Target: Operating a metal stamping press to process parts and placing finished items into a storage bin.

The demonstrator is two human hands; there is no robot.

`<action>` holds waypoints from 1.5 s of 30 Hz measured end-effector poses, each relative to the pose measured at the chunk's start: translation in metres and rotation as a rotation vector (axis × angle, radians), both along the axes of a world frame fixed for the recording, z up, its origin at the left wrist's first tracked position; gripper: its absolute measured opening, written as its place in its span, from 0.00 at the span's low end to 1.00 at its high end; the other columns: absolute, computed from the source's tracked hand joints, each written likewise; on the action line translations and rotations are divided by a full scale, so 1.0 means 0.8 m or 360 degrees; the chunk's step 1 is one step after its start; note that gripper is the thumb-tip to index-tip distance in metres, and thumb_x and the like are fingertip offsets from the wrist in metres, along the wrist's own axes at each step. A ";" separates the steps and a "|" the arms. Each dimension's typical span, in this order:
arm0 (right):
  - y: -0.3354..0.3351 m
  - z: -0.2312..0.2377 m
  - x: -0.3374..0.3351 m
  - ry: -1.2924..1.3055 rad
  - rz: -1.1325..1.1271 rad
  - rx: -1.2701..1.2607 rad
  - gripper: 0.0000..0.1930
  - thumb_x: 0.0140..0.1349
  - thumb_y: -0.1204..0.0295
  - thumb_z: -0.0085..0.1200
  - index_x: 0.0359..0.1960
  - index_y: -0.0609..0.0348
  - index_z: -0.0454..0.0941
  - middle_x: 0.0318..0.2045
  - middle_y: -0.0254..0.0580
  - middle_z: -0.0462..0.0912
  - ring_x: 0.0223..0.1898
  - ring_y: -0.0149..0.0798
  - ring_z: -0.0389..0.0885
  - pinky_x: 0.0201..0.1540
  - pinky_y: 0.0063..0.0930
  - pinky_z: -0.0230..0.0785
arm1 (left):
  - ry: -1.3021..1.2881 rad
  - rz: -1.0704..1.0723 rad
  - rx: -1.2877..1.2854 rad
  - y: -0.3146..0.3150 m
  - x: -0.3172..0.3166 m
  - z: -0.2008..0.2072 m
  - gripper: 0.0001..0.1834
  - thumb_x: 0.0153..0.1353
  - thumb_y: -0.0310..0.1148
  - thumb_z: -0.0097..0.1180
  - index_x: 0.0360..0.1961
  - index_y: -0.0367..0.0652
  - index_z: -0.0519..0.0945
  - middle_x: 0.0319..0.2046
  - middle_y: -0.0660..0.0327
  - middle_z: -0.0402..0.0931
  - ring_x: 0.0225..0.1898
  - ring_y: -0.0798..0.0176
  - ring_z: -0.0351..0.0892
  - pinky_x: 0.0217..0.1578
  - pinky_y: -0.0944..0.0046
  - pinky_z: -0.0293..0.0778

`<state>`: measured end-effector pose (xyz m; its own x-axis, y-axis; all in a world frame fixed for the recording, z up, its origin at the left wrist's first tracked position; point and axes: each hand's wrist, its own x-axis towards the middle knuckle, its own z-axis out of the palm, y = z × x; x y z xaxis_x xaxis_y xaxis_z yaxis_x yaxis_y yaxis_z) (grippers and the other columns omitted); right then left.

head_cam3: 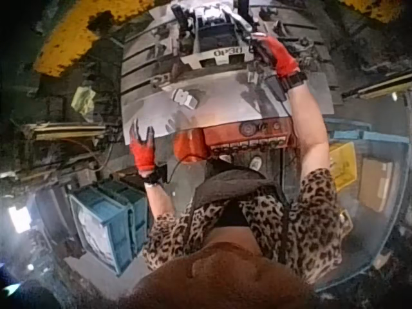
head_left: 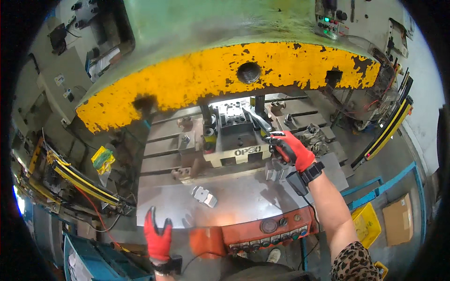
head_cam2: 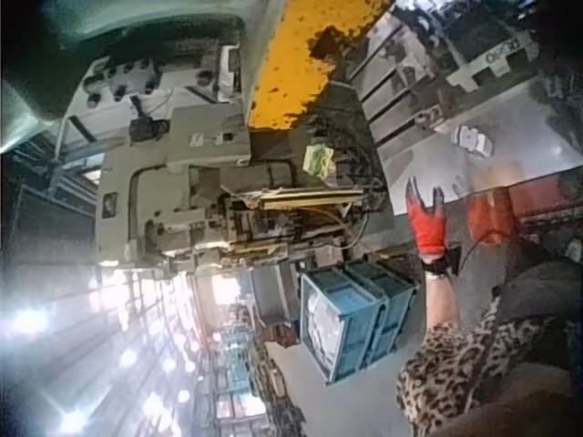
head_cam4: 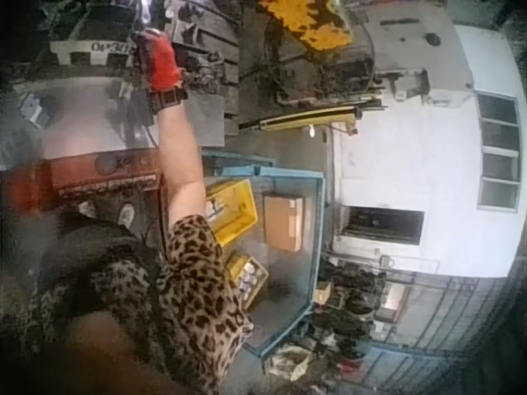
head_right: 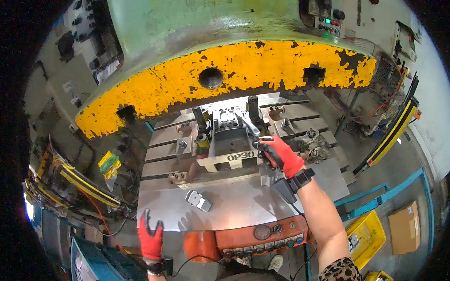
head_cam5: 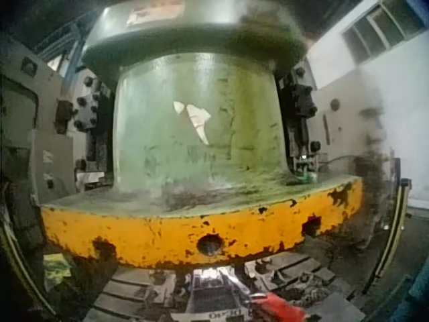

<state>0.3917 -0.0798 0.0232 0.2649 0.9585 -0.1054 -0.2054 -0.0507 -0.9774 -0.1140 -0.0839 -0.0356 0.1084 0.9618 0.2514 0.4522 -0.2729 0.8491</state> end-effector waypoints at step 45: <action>-0.432 -0.324 0.033 -0.0505 -0.0893 -0.0116 0.19 0.68 0.66 0.52 0.58 0.60 0.75 0.56 0.43 0.81 0.55 0.41 0.79 0.60 0.34 0.69 | -0.0705 -0.0239 -0.1150 -0.027 0.004 -0.310 0.29 0.63 0.46 0.57 0.60 0.38 0.76 0.55 0.47 0.80 0.56 0.52 0.79 0.54 0.56 0.75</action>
